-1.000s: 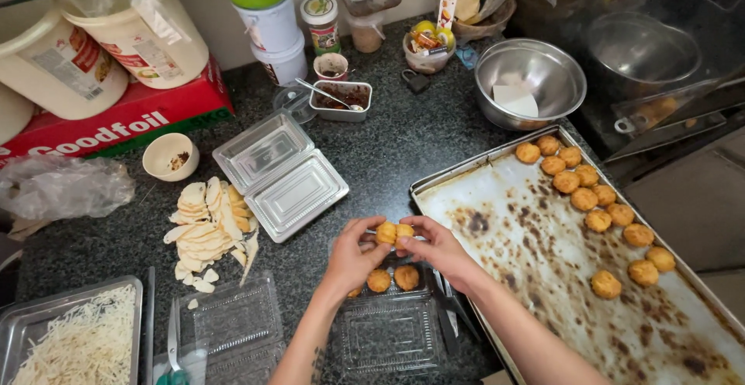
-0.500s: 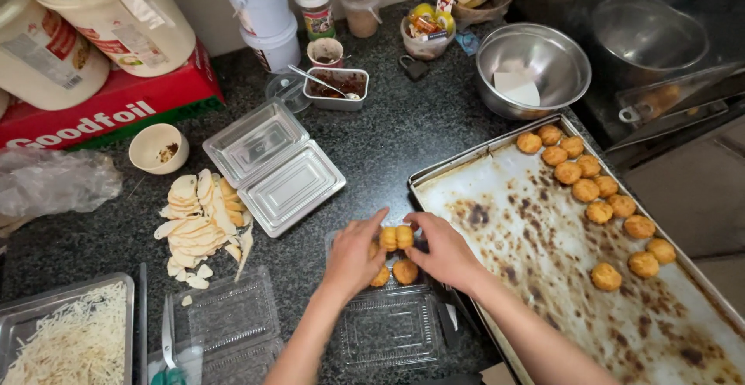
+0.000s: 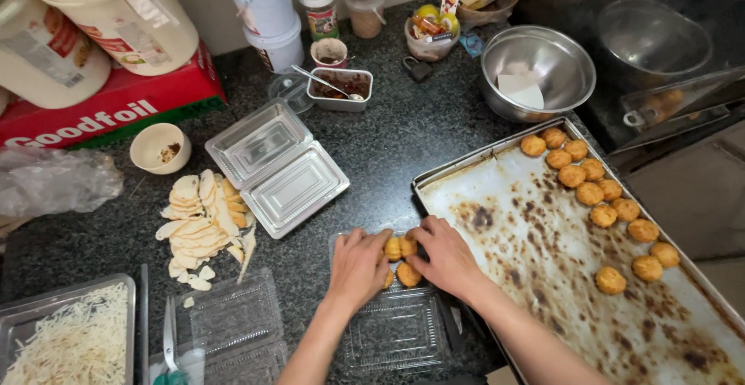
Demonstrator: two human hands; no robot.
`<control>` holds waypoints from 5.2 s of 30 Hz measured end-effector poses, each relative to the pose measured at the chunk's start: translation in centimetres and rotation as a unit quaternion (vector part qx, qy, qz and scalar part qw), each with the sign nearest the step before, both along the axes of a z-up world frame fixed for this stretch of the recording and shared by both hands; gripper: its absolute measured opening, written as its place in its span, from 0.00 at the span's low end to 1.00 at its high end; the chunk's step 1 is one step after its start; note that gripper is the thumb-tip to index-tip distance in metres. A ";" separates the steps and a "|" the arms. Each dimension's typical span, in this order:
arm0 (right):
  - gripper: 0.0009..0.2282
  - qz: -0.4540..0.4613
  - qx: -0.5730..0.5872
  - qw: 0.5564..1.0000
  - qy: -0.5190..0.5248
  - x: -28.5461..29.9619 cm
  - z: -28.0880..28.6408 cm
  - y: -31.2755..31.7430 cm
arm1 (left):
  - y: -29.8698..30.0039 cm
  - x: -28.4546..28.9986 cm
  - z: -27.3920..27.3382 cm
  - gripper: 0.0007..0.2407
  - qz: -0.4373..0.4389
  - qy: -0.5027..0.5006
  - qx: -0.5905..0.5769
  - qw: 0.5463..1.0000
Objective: Packing baked cream puffs into plastic containers and sealing them with a stapler.
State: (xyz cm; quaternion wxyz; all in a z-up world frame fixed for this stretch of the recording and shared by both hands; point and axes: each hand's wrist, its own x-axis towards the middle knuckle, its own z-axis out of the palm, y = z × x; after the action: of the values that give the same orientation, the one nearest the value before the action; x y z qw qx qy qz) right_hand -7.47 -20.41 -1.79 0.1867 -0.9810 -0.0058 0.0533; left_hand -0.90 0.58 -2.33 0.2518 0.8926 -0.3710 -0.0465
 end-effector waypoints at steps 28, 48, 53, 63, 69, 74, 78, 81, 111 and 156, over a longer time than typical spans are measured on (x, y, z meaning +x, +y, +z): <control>0.20 -0.153 -0.145 0.974 -0.083 -13.6 -3.0 4.4 | 10.4 -14.4 4.1 0.08 -0.123 -0.146 0.121 0.974; 0.22 -0.408 0.794 0.434 0.121 -17.1 0.0 1.9 | 7.1 -16.3 -0.3 0.22 0.233 0.058 -0.076 0.968; 0.32 -0.397 0.770 0.494 0.078 -20.1 0.9 3.1 | 7.9 -15.9 -3.3 0.19 0.206 -0.112 0.004 0.972; 0.35 -0.417 0.623 0.651 0.124 -25.5 -0.6 3.8 | 6.0 -17.1 -1.3 0.22 0.067 -0.136 0.055 0.987; 0.35 -0.345 0.374 0.843 0.174 -27.5 -4.9 3.5 | 6.0 -18.0 -0.1 0.21 -0.092 -0.113 0.061 0.987; 0.32 -0.258 0.260 0.907 0.210 -27.9 -4.9 4.3 | 5.5 -18.0 0.5 0.22 -0.077 -0.044 0.095 0.992; 0.33 -0.230 0.261 0.914 0.209 -27.3 -2.8 5.2 | 5.6 -17.9 0.3 0.22 -0.076 -0.050 0.096 0.991; 0.32 -0.218 0.265 0.919 0.192 -26.8 -2.4 5.4 | 5.6 -17.9 0.4 0.21 -0.073 -0.053 0.094 0.992; 0.31 -0.189 0.247 0.936 0.167 -25.8 -3.8 5.7 | 5.7 -17.8 0.6 0.21 -0.080 -0.041 0.107 0.990; 0.30 -0.246 0.252 0.912 0.212 -25.8 -0.7 8.8 | 5.6 -21.8 -4.2 0.11 0.293 0.619 -0.270 0.677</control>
State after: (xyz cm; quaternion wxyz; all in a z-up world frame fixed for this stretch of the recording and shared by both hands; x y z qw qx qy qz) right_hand -33.28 -11.60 -2.45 0.4315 -0.8374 0.2626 0.2090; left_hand -22.66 6.21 -6.49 0.6547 0.6160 0.1534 -0.4105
